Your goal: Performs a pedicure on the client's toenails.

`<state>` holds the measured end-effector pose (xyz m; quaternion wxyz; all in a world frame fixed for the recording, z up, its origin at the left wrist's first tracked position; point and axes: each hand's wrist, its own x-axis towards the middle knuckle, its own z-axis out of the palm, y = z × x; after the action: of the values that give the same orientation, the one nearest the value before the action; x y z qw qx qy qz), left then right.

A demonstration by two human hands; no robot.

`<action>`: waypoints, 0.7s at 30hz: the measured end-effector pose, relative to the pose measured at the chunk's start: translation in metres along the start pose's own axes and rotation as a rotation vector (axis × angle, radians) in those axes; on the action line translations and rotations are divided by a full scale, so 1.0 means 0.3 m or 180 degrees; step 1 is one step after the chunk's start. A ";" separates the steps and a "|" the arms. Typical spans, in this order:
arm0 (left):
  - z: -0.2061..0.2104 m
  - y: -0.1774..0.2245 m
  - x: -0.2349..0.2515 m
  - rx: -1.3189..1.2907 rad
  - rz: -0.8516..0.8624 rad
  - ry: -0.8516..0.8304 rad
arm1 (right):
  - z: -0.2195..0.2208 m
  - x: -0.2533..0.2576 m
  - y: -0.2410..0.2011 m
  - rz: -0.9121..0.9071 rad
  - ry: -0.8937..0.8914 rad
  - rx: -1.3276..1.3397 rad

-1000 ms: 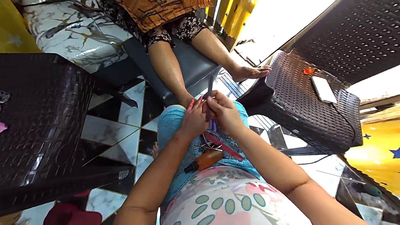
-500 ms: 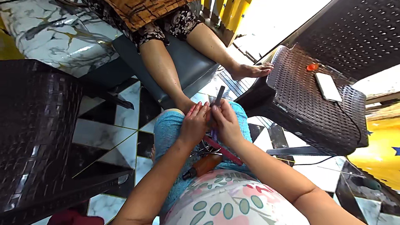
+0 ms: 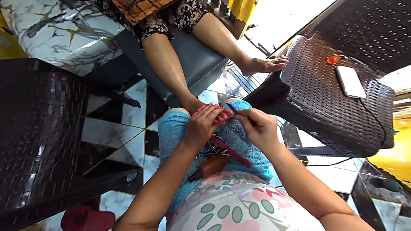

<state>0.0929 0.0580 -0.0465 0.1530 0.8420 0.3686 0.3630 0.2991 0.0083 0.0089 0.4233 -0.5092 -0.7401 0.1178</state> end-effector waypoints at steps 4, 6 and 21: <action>0.009 -0.001 0.006 -0.0269 -0.0115 0.0168 | -0.024 -0.063 0.048 -0.0528 0.0063 -0.1165; 0.013 0.002 0.012 -0.0354 -0.0158 0.0209 | -0.007 -0.074 0.052 -0.0620 -0.0034 -0.1264; 0.005 0.000 0.020 -0.1020 -0.0571 0.0132 | 0.003 -0.048 0.122 -0.0664 -0.0154 -0.1078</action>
<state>0.0967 0.0624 -0.0446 0.3093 0.7629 0.3827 0.4193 0.3241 0.0128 -0.0212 0.3236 -0.4907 -0.8080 -0.0407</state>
